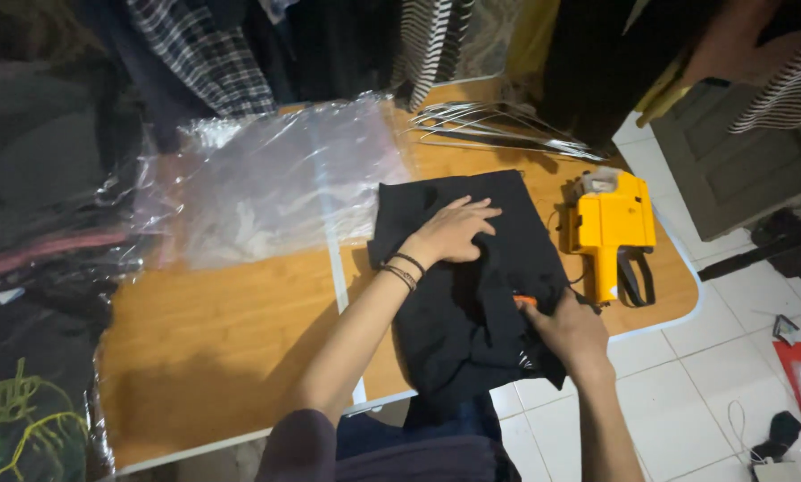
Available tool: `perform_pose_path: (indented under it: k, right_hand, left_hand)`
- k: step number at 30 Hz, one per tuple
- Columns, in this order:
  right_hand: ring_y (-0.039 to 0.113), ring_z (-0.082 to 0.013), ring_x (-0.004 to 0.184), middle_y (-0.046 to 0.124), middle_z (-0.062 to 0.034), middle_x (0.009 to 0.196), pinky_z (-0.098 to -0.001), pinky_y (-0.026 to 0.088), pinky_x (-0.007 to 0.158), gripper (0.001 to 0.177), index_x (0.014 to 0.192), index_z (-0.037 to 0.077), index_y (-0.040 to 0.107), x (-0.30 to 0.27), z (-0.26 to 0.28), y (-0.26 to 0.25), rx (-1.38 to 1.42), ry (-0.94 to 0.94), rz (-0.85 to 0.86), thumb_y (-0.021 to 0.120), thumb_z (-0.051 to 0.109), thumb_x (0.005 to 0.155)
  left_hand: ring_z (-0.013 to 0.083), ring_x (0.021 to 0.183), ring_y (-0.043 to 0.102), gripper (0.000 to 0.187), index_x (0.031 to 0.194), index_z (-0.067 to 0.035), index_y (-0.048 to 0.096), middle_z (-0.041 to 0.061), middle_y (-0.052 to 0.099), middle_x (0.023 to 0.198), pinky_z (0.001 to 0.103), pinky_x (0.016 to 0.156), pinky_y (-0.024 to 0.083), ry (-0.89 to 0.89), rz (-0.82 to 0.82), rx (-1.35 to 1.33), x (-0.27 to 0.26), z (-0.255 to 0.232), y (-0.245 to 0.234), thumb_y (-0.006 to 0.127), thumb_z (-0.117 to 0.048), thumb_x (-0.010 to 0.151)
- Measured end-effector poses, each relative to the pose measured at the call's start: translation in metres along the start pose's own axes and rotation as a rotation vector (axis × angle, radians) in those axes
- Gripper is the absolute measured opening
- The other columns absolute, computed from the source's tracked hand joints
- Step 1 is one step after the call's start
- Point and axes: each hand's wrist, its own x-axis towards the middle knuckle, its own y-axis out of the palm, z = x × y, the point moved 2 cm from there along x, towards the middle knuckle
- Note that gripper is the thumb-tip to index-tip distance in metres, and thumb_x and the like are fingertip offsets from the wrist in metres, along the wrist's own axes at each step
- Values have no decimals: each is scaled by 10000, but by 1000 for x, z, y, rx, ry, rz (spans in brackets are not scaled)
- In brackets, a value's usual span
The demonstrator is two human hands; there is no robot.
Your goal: The recorder unfolds a black shirt, buttons it, uses a tag gun to attach a price tag, and places it on a hanger.
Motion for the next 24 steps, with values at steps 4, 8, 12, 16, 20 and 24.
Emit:
perform_pose_path:
  k: [4,8,12,16,20,24]
  right_hand:
    - [719,-459,885,726,-277,889,-532,574,754,809,1202,-23,607,-4,-3,10,-40,-58,-179,704,676,806]
    - [717,-440,764,709,-241,753,-525,559,670,643,1019,-14,669,-17,3,3,46,-78,-270,725,602,844]
    - [702,-451,744,707,-244,726,-527,539,648,526,999,36,711,-19,-2,-8,159,-121,-314,733,528,814]
    - [677,-273,613,704,-149,642,-415,519,577,459,968,25,743,-30,-7,-34,419,-171,-160,764,455,809]
    - [595,-111,550,704,-63,621,-337,514,519,439,905,-61,770,-41,-15,-61,640,-240,180,814,356,778]
    - [550,-183,528,638,-123,599,-387,474,530,515,858,-101,740,-67,6,-97,352,-158,423,879,392,800]
  left_hand:
    - [283,1302,550,384,1042,-92,763,91,658,1322,486,1189,317,-12,34,12,-1,-7,-1,715,-177,670]
    - [292,1078,652,394,1062,-67,743,108,717,1047,446,1172,379,27,25,120,-3,-21,-7,731,-211,695]
    - [351,1018,670,374,1007,-34,719,146,741,995,452,987,488,57,-122,16,-4,-42,-35,734,-226,686]
    - [406,882,703,288,924,-69,734,192,742,879,511,772,542,-83,-24,-21,-12,-79,-79,692,-238,695]
    - [437,868,699,312,961,-74,762,241,725,891,521,777,549,-238,241,-163,-42,-111,-107,645,-304,786]
    - [410,862,708,377,1017,-39,723,260,718,917,495,751,555,-213,413,-390,-105,-136,-94,592,-364,877]
